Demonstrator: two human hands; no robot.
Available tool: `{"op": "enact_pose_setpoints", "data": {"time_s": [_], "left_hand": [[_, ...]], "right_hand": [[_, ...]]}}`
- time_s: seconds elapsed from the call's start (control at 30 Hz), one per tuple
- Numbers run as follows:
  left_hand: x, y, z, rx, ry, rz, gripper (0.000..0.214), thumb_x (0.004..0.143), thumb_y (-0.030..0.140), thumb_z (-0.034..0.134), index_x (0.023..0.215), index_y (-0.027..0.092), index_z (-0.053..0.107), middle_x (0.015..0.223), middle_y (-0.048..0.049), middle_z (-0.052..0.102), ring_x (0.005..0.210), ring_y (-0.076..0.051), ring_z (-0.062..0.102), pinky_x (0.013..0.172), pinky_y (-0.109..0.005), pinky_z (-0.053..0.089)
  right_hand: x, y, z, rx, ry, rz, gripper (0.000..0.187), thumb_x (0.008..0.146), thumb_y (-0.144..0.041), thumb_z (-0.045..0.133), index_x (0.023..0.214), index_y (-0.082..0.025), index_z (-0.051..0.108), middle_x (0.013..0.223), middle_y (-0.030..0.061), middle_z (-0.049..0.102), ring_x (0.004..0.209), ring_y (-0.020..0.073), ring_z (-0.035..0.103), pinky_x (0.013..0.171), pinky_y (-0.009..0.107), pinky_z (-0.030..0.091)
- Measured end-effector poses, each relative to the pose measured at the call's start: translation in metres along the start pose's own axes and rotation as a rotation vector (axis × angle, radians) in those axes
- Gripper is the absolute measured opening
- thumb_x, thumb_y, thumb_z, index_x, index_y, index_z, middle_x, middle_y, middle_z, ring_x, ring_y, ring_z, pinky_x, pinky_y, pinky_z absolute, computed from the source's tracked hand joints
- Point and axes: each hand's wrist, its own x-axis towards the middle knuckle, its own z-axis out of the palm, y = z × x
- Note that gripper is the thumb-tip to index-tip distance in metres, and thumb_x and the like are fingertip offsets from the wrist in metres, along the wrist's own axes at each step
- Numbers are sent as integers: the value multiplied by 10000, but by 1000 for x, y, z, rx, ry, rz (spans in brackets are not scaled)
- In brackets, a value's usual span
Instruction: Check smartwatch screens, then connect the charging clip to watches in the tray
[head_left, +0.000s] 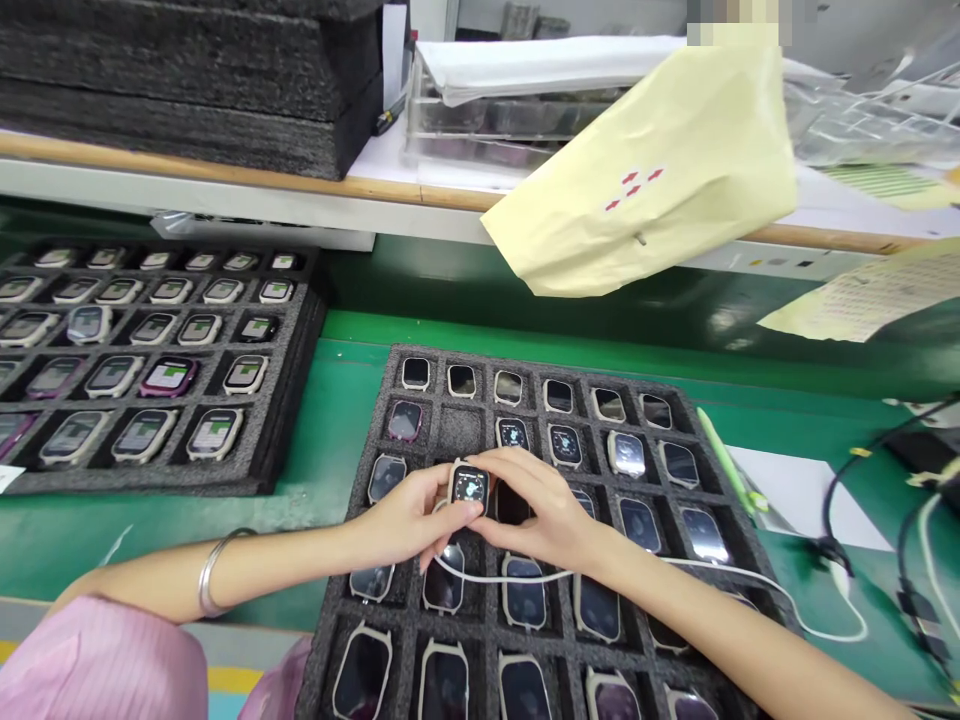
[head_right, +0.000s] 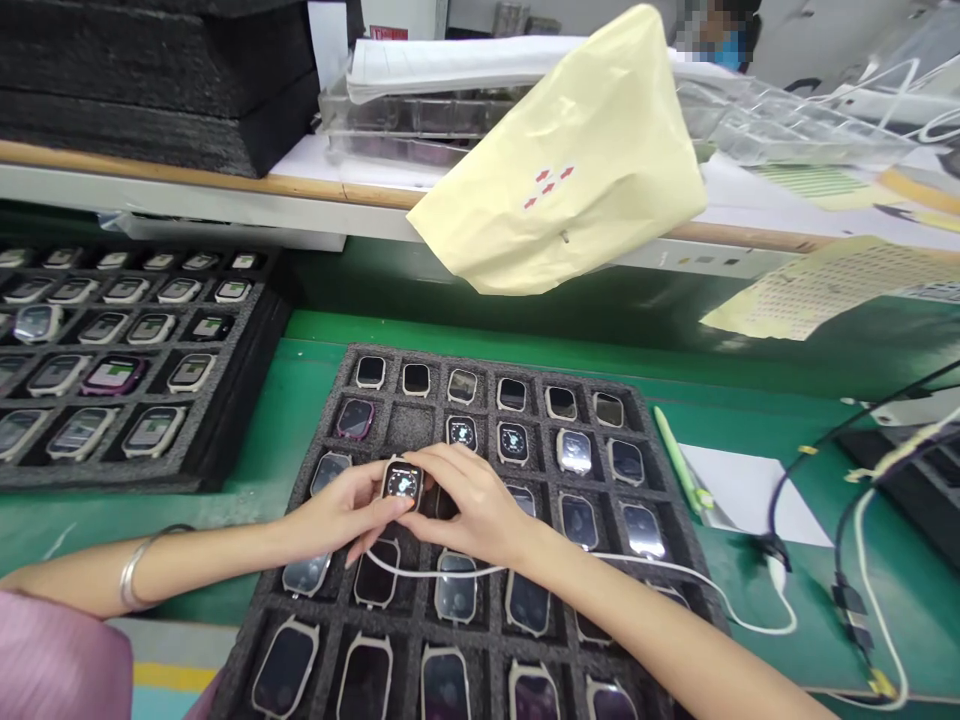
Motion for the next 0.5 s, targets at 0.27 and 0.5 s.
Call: {"op": "enact_pose_setpoints", "data": {"time_s": [0.27, 0.5], "left_hand": [[-4, 4, 4, 17, -43, 26, 358, 792, 295, 671, 1032, 164, 439, 828, 19, 483, 636, -83, 411, 556, -217, 330], [-16, 5, 5, -153, 25, -13, 340, 793, 277, 650, 1043, 166, 450, 772, 49, 442, 559, -59, 366, 506, -199, 319]], "right_hand": [[29, 26, -10, -113, 93, 184, 273, 811, -234, 692, 1055, -165, 591, 1033, 101, 575, 942, 253, 571, 821, 410, 499], [68, 20, 2, -434, -175, 79, 271, 815, -229, 715, 1056, -135, 635, 1206, 143, 516, 971, 269, 537, 857, 451, 454]]}}
